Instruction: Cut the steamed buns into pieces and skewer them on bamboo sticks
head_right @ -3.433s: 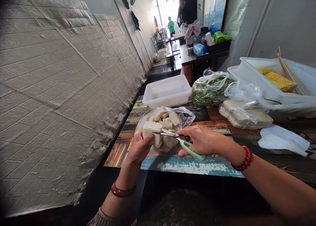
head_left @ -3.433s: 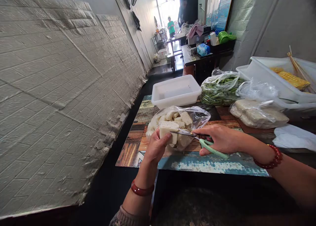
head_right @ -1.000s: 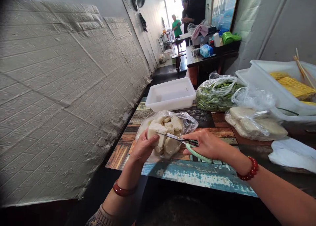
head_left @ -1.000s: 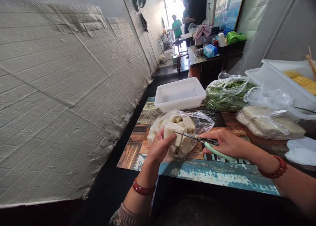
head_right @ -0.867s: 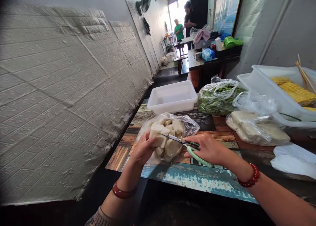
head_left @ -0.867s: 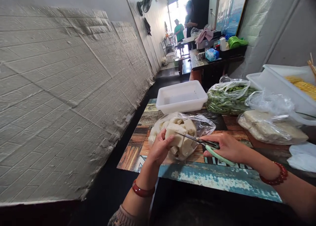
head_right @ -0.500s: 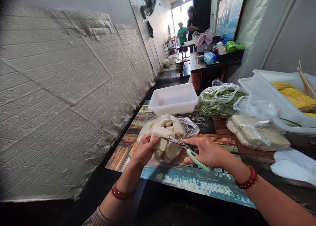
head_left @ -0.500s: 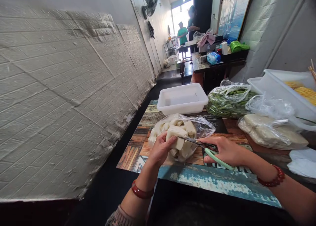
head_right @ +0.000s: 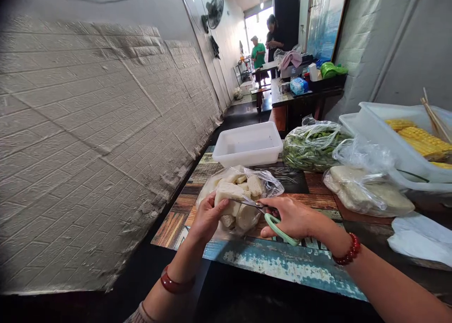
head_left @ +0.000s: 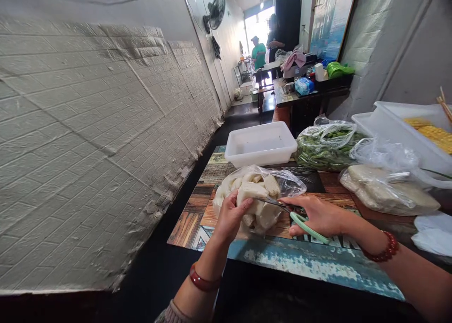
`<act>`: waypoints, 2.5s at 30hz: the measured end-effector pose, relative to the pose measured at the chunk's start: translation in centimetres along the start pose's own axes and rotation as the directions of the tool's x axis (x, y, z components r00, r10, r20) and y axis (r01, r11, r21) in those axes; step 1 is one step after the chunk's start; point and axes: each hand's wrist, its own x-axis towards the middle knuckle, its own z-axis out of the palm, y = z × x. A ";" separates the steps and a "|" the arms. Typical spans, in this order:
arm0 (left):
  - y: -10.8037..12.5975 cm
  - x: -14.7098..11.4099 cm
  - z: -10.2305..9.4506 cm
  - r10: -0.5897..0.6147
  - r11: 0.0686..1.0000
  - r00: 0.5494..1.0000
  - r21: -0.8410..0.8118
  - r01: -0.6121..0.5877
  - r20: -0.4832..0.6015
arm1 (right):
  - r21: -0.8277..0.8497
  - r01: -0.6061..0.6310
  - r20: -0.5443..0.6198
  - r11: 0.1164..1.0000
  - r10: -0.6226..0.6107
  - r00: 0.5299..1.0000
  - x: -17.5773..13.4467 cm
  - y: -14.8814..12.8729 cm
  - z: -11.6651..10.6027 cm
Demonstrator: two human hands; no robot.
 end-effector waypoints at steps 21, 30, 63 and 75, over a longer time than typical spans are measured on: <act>0.0 0.2 -0.2 -0.122 0.989 0.978 -0.061 0.134 0.169 | 0.133 0.190 -0.105 0.973 -0.177 0.979 0.4 1.8 1.2; 1.1 0.0 -0.4 -0.199 0.969 0.969 -0.119 0.217 0.147 | 0.048 0.189 -0.150 0.981 -0.180 0.972 0.5 2.8 2.2; 1.1 -0.1 0.4 -0.201 0.979 0.980 -0.036 0.201 0.004 | 0.124 0.050 -0.020 0.991 -0.048 0.999 0.8 -0.2 1.6; 1.3 0.1 0.6 -0.173 0.983 0.984 0.064 0.171 0.033 | 0.159 0.099 -0.101 0.982 -0.084 0.991 0.9 0.2 2.2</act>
